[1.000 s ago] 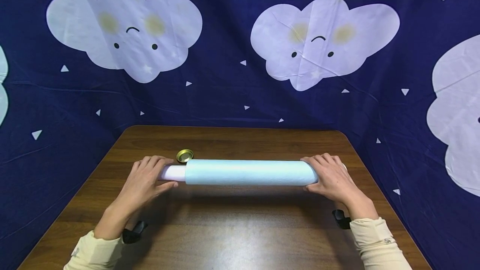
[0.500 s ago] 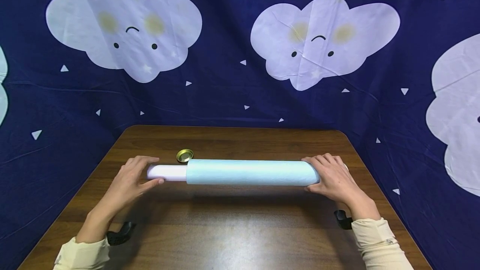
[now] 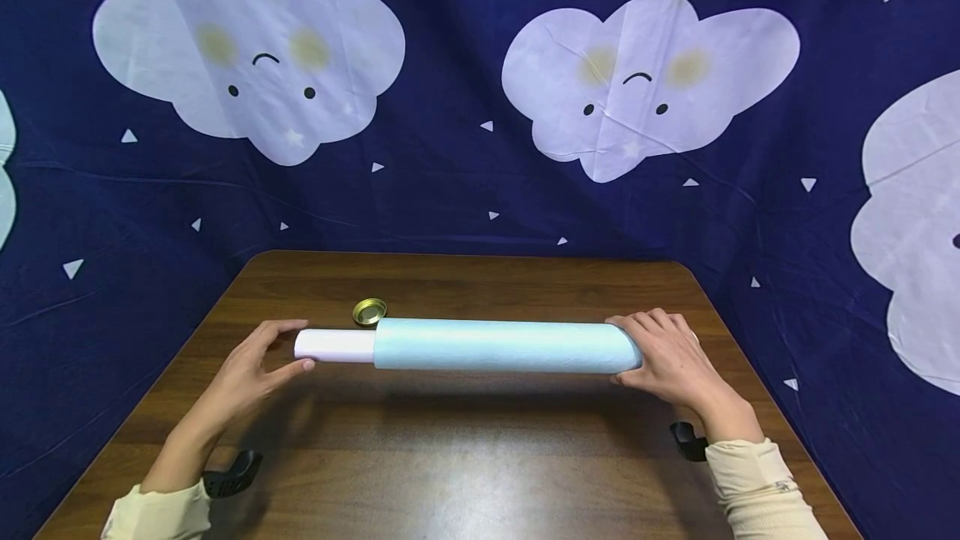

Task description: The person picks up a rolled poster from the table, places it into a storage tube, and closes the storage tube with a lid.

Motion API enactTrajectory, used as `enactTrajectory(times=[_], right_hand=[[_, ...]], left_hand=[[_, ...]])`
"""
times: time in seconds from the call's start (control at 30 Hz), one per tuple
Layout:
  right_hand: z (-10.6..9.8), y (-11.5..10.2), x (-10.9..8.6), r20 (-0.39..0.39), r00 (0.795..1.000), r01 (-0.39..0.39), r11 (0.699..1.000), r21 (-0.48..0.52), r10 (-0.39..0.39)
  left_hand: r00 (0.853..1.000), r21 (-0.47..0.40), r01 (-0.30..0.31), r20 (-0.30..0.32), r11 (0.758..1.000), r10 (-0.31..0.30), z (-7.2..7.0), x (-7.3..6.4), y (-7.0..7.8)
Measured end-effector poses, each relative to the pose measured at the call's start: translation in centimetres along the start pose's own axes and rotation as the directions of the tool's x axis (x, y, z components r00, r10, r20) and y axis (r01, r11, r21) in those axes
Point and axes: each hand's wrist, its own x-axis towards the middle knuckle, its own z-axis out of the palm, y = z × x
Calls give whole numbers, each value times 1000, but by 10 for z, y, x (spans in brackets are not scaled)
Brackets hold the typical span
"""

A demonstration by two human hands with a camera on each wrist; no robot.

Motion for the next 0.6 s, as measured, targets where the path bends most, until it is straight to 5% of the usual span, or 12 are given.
enactTrajectory(times=[0.37, 0.6], right_hand=[[-1, 0, -1, -3, 1000, -2, 1000, 9, 3], [-1, 0, -2, 3, 1000, -6, 1000, 12, 6]], left_hand=[[996, -200, 83, 49, 976, -75, 2, -6, -8], [997, -282, 71, 50, 957, -60, 4, -6, -18]])
